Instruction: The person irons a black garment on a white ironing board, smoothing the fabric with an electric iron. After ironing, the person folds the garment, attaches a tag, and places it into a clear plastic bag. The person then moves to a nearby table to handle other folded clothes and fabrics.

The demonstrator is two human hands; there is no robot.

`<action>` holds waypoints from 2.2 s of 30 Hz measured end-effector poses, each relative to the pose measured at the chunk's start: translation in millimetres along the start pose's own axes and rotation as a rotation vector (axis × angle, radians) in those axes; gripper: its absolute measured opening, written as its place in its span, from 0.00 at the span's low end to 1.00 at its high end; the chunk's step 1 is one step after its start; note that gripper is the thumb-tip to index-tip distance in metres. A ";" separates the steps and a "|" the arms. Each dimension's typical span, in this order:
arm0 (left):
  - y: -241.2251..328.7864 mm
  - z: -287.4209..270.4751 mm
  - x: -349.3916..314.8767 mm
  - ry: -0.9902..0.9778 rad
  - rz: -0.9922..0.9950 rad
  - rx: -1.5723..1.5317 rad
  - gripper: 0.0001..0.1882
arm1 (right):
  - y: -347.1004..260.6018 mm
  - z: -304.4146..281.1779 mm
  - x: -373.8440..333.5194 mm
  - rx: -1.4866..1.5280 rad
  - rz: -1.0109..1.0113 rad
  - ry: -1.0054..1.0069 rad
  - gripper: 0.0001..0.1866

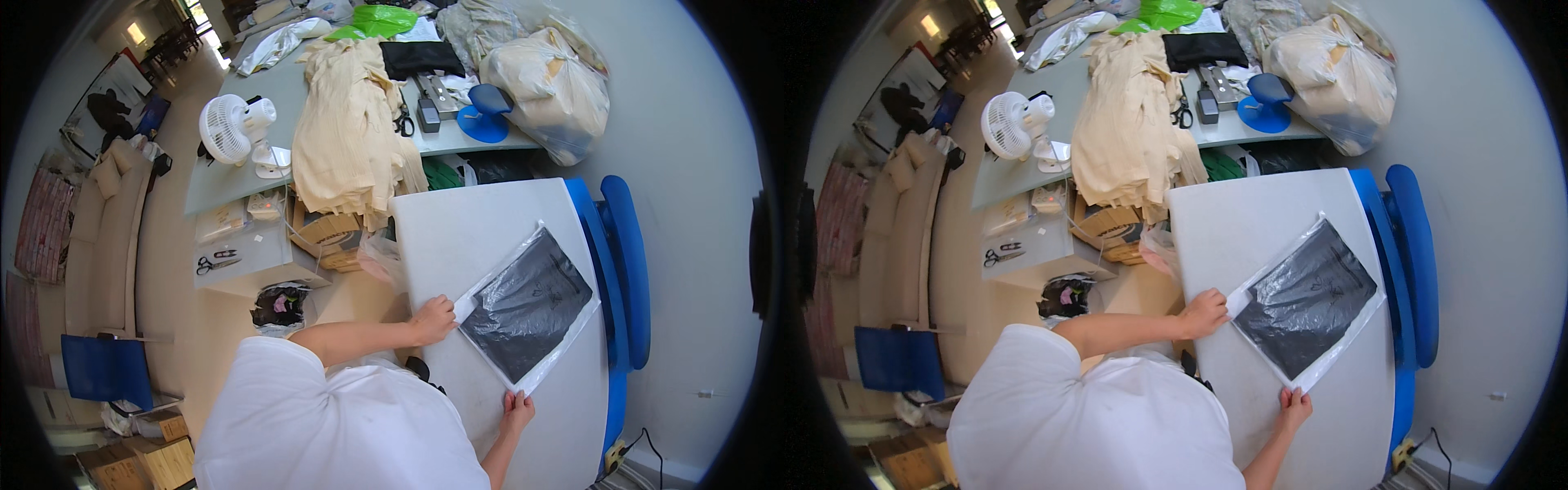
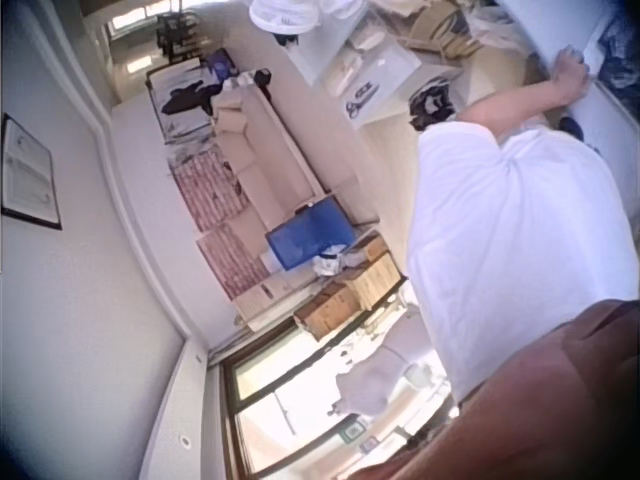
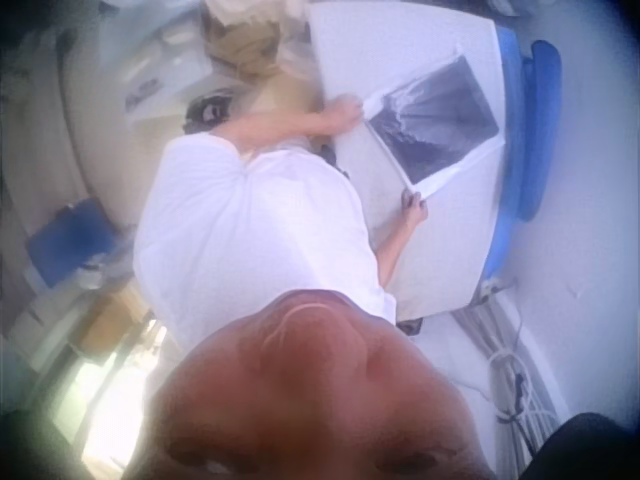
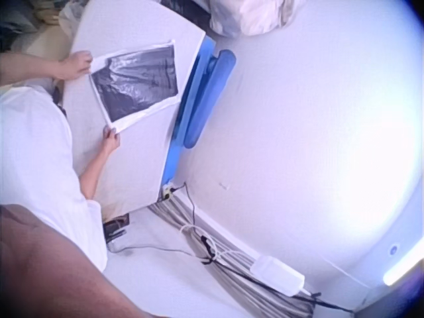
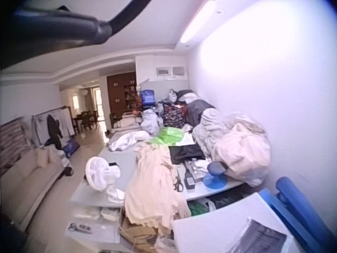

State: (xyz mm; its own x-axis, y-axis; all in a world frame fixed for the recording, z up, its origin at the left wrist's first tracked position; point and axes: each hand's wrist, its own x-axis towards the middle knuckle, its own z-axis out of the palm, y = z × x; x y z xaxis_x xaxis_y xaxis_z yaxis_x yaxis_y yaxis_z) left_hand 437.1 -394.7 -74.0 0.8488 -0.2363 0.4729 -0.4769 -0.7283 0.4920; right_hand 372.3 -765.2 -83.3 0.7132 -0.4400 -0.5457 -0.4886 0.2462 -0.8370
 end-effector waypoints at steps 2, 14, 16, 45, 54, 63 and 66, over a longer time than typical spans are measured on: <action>24.7 10.4 4.4 -0.106 -0.225 -0.045 0.08 | -7.2 -7.4 -5.1 0.017 0.061 -0.112 0.07; 143.0 120.7 -33.4 -0.953 -1.343 -1.596 0.19 | 48.6 15.5 -52.5 0.096 0.131 -0.207 0.12; 150.4 123.0 -33.6 -0.877 -1.353 -1.519 0.17 | 43.6 14.8 -62.5 0.138 0.120 -0.217 0.12; 47.9 61.5 -13.5 0.060 -1.517 -1.386 0.08 | 20.0 -14.8 -48.6 -0.033 0.161 -0.116 0.12; 36.3 50.5 -9.5 -0.197 -1.323 -1.398 0.09 | 24.9 -23.8 -45.9 -0.132 0.113 -0.106 0.14; 17.3 6.3 -10.6 -0.178 -1.365 -1.406 0.10 | -3.6 -3.6 -59.0 -0.183 0.214 -0.042 0.10; 19.3 15.1 -7.3 -0.157 -1.370 -1.322 0.10 | 5.6 7.8 -66.2 -0.609 -0.265 0.335 0.09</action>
State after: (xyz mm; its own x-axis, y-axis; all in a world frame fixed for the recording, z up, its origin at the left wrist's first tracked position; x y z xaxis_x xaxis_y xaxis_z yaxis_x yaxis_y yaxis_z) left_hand 425.1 -416.7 -79.0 0.7142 -0.1105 -0.6911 0.6619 0.4275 0.6157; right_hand 326.3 -728.0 -52.2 0.7020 -0.6818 -0.2056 -0.5829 -0.3843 -0.7159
